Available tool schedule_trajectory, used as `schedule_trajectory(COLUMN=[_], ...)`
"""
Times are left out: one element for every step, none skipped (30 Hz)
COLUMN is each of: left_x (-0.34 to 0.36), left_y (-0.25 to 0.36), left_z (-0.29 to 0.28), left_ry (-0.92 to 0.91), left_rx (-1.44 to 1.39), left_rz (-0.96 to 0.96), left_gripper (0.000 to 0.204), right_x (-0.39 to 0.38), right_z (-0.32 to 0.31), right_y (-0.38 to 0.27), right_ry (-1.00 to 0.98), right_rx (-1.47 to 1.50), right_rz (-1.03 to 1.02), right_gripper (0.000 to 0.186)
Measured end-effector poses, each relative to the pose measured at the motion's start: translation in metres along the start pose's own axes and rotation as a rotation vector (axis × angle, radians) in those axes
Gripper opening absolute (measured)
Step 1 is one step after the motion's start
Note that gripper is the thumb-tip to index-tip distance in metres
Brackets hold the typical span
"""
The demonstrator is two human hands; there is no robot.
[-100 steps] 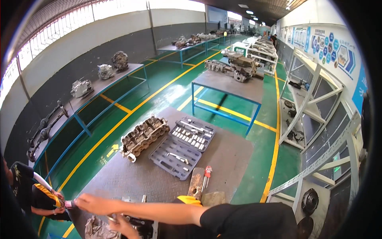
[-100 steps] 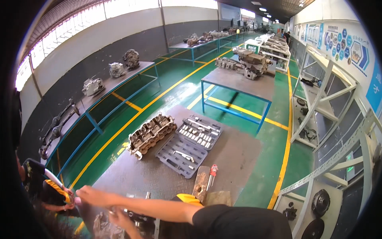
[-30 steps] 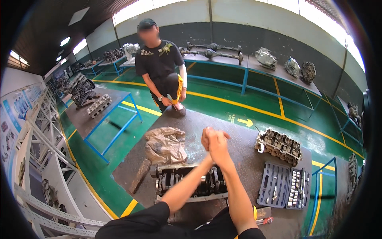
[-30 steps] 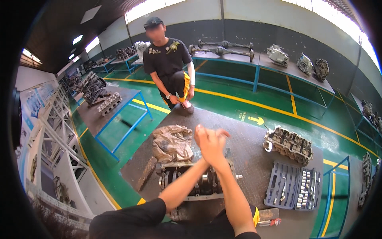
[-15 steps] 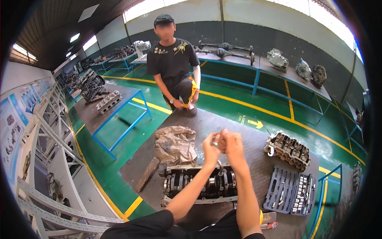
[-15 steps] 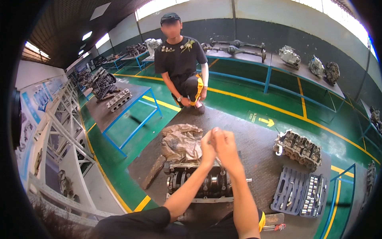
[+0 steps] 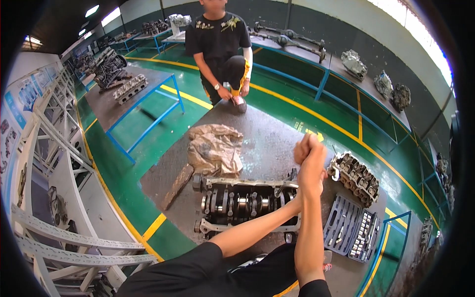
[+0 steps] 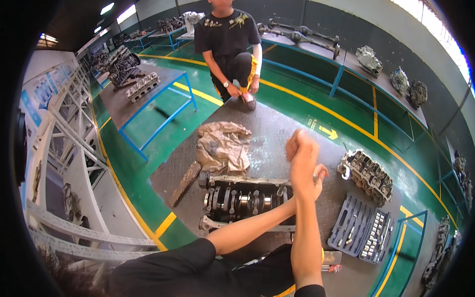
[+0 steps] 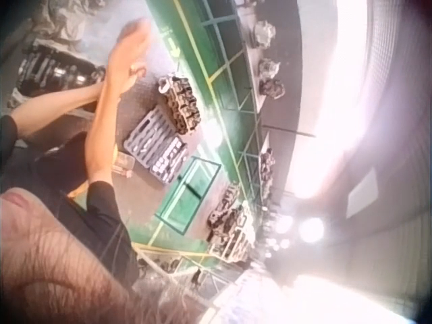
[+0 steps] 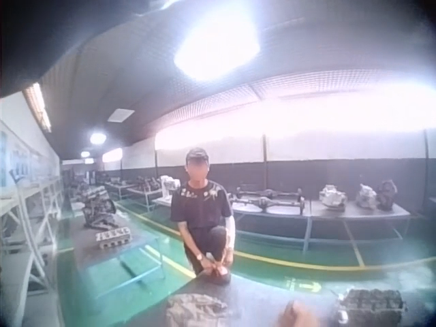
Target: The person is using a socket wrench to tighten or loosen bolts on an engine block crankshaft.
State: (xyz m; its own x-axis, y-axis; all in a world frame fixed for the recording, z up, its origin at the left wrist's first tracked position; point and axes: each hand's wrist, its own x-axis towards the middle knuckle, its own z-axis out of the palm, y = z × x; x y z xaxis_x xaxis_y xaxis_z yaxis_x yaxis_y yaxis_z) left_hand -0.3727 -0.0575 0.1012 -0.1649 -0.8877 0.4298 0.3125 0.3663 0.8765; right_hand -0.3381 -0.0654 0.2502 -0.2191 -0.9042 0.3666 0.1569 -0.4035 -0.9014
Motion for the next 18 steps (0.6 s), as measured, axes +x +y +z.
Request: schedule_trajectory(left_x=[-0.006, -0.024, -0.033, -0.035, -0.035, -0.031, -0.026, -0.02, -0.008, 0.011, 0.032, 0.057, 0.076, 0.075, 0.07, 0.053, 0.019, -0.005], left_y=[0.003, 0.008, 0.02, 0.057, 0.06, 0.063, 0.078, 0.062, 0.055, 0.044, 0.033, 0.029, 0.02, -0.009, -0.028, -0.044, -0.043, -0.013], left_z=[-0.004, -0.014, -0.014, -0.012, -0.031, -0.05, -0.065, -0.089, -0.091, -0.098, -0.097, -0.087, -0.073, -0.082, -0.074, -0.071, -0.033, 0.012], left_ry=[-0.014, -0.079, -0.164, -0.075, -0.114, -0.159, -0.133, -0.092, 0.026, 0.099, 0.167, 0.065, -0.037, -0.208, -0.171, -0.147, -0.194, -0.299], left_rx=[-0.013, 0.179, 0.341, 0.055, 0.107, 0.156, 0.075, 0.099, 0.092, 0.18, 0.255, -0.12, -0.493, 0.189, 0.22, 0.242, 0.052, 0.439], left_rz=[-0.005, 0.021, 0.065, -0.053, -0.091, -0.133, -0.29, -0.24, -0.201, -0.122, -0.048, -0.276, -0.5, -0.021, 0.093, 0.2, 0.074, 0.196], left_gripper=[0.021, 0.021, 0.023, 0.018, 0.015, 0.013, 0.013, 0.01, 0.008, 0.008, 0.009, 0.008, 0.009, 0.009, 0.008, 0.008, 0.015, 0.026], right_x=[0.009, 0.014, 0.022, 0.023, 0.019, 0.018, 0.014, 0.009, 0.007, 0.002, -0.005, -0.01, -0.012, -0.017, -0.013, -0.006, 0.004, 0.01], right_z=[0.002, 0.001, -0.03, -0.043, -0.046, -0.046, -0.047, -0.031, -0.027, -0.024, -0.024, -0.021, -0.013, 0.02, 0.043, 0.053, 0.02, -0.045], right_y=[0.001, -0.004, -0.006, -0.011, -0.016, -0.017, -0.017, -0.018, -0.018, -0.02, -0.014, -0.003, 0.004, -0.001, -0.005, -0.005, -0.008, -0.02], right_ry=[0.125, 0.248, 0.259, 0.263, 0.26, 0.268, 0.278, 0.246, 0.233, 0.182, 0.194, 0.114, 0.031, 0.048, -0.001, 0.065, 0.206, 0.259], right_rx=[-0.109, -0.078, -0.013, -0.009, -0.003, -0.021, -0.027, -0.022, -0.042, -0.031, -0.04, -0.178, -0.314, -0.061, -0.011, -0.043, -0.159, -0.166], right_rz=[-0.06, -0.074, -0.03, -0.013, 0.013, 0.01, 0.01, 0.004, -0.011, 0.015, 0.01, -0.038, -0.085, -0.02, -0.02, 0.046, 0.101, 0.087], right_gripper=[0.041, 0.041, 0.042, 0.042, 0.042, 0.042, 0.042, 0.042, 0.042, 0.042, 0.042, 0.042, 0.041, 0.041, 0.041, 0.041, 0.041, 0.042])
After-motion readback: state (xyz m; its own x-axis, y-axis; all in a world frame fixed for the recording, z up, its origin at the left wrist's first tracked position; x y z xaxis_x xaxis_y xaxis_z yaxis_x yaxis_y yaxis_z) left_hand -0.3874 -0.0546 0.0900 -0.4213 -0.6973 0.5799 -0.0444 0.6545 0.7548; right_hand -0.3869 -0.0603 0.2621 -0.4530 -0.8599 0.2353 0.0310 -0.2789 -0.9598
